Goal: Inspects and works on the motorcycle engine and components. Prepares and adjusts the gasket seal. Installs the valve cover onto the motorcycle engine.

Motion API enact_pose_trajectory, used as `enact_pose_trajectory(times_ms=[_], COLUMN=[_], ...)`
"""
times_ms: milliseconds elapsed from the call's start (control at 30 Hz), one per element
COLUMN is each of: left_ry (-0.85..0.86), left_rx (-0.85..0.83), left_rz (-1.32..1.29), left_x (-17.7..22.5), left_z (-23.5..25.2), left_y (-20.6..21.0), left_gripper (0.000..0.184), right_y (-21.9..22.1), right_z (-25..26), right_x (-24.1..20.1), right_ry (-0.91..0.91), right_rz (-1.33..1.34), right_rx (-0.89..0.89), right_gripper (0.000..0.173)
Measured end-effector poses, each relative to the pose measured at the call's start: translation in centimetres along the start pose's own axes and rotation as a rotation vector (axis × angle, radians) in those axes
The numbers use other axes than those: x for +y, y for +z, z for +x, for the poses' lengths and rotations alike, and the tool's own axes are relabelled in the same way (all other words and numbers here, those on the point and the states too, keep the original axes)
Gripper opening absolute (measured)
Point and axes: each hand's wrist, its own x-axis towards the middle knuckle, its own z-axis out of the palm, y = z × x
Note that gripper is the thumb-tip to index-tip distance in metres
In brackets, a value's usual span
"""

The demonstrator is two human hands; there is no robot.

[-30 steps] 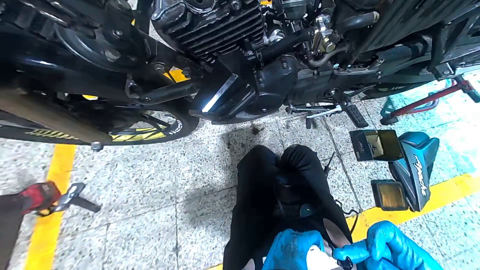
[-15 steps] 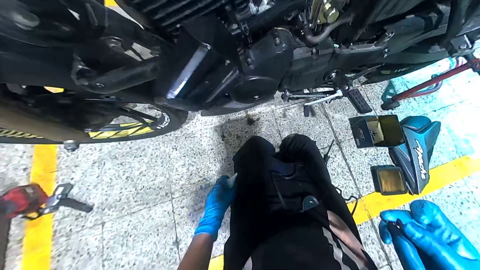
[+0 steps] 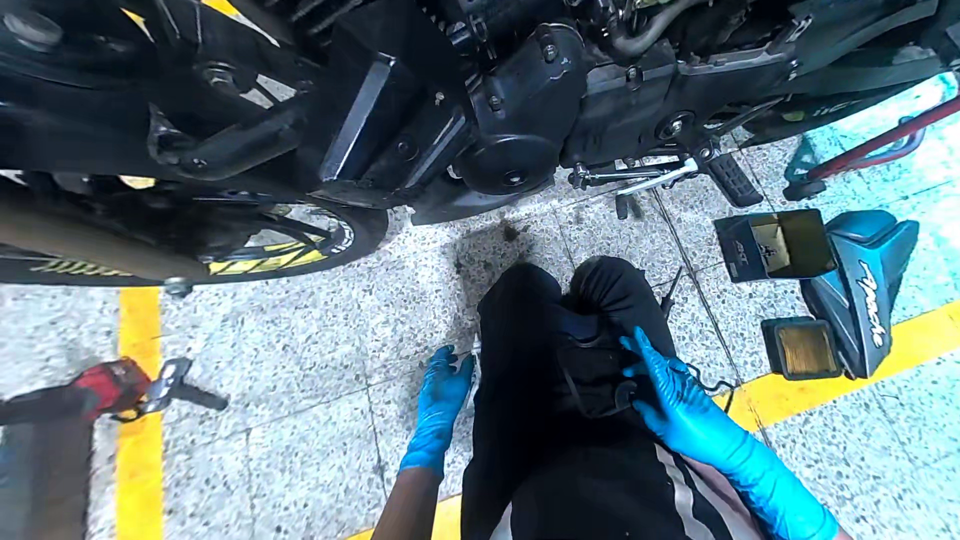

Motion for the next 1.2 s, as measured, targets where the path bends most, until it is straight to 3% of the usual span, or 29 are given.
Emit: enact_pose_trajectory(times_ms=[300,400,467,567,633,733,833,1000,1200], left_ry=[0.347,0.369,0.376,0.55,0.76,1.052,1.059,1.171,1.29], left_rx=[0.088,-0.075,-0.286,-0.447,-0.496,-0.355,-0.183,0.005,0.008], left_rz=[-0.146,-0.032,-0.027,-0.504,-0.905,-0.976,-0.921,-0.873,-0.858], left_x=[5.4,7.8,9.6,12.1,14.2,17.1,19.0,20.4,21.0], left_z=[-6.3,-9.2,-11.1,-14.3,-15.3,-14.9,-15.3,-15.4,-14.8], left_y=[-2.0,-3.0,-3.1,-1.2,0.0,0.5,-0.7,-2.5,-3.2], left_gripper=[0.042,0.039,0.038,0.028,0.034,0.025,0.015,0.014,0.018], right_y=[-0.7,-2.4,-4.1,-6.4,-7.7,-8.7,-10.0,-12.7,-11.2], right_z=[-0.2,0.2,1.0,2.3,3.0,3.7,4.3,2.3,1.1], right_x=[-0.9,-2.5,-4.2,-6.9,-8.5,-10.1,-11.0,-12.8,-13.9], right_ry=[-0.02,-0.066,-0.122,-0.223,-0.275,-0.324,-0.365,-0.318,-0.301], right_rz=[0.086,0.235,0.356,0.512,0.555,0.567,0.472,0.439,0.276], right_rx=[0.162,0.287,0.365,0.42,0.434,0.468,0.539,0.577,0.557], right_gripper=[0.086,0.091,0.096,0.099,0.097,0.096,0.091,0.076,0.074])
